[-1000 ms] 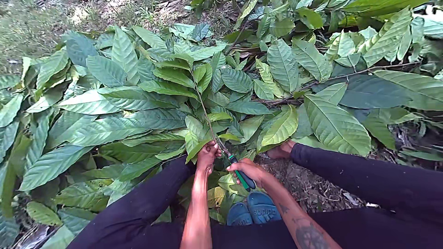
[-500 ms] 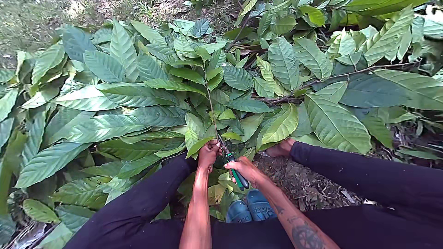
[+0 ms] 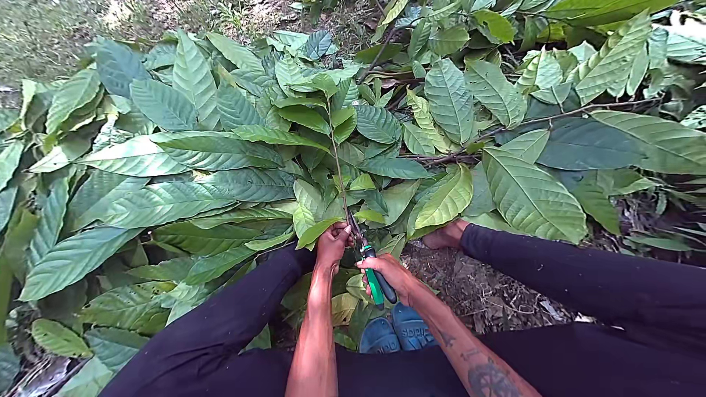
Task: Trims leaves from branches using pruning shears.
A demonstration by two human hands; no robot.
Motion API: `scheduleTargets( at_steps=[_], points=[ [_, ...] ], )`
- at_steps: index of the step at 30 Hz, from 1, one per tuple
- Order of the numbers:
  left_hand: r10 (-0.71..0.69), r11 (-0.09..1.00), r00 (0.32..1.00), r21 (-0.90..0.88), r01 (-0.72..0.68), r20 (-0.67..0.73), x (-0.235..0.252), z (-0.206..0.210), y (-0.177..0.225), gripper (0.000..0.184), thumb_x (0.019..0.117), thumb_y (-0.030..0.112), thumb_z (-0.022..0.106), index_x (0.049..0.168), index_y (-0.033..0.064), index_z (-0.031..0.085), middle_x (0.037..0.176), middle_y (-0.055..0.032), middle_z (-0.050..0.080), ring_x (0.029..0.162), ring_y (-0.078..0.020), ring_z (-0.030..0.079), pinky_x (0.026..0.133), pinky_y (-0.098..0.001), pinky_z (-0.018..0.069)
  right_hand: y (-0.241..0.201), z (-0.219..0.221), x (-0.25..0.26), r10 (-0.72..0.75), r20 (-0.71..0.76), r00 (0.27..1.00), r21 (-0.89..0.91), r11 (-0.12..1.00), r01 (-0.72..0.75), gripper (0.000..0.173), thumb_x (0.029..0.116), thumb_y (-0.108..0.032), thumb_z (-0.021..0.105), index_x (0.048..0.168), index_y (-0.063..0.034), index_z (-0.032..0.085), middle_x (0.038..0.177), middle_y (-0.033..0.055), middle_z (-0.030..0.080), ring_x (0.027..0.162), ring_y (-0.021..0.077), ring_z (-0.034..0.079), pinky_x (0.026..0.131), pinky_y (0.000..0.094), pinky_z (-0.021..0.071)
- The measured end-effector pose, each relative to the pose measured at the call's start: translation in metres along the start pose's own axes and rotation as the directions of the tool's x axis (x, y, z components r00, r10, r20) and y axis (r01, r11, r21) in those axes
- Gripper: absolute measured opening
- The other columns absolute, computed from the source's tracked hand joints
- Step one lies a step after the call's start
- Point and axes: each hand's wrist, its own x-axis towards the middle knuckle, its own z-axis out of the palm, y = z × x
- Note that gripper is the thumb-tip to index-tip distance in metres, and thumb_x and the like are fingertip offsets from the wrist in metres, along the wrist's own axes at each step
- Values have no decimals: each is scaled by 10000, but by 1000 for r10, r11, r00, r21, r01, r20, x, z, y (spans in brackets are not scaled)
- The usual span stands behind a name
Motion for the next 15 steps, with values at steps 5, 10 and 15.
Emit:
scheduleTargets(
  at_steps=[5, 10, 15],
  points=[
    [16, 1000, 1000, 13, -16, -6, 1, 0, -2, 104, 1002, -17, 583, 1089, -75, 582, 811, -64, 635, 633, -102, 638, 646, -250, 582, -2, -3, -2, 27, -4, 1000, 3, 1000, -27, 237, 1060, -254, 545, 968, -44, 602, 745, 40, 611, 549, 144, 621, 552, 299, 577],
    [9, 1000, 1000, 30, -8, -15, 2, 0, -1, 117, 1002, -10, 591, 1099, -75, 587, 824, -67, 636, 632, -100, 635, 642, -248, 580, -3, -2, -2, 27, -18, 999, 7, 1000, -27, 236, 1056, -240, 558, 928, -47, 601, 729, 36, 610, 535, 137, 617, 535, 291, 573],
    [21, 999, 1000, 25, -21, -5, 2, -1, 2, 111, 998, -20, 590, 1092, -78, 583, 806, -55, 628, 624, -92, 628, 638, -246, 577, -1, -3, -1, -16, -64, 998, -55, 998, 13, 220, 1047, -208, 587, 943, -15, 608, 714, 43, 613, 502, 127, 594, 509, 277, 555]
  ],
)
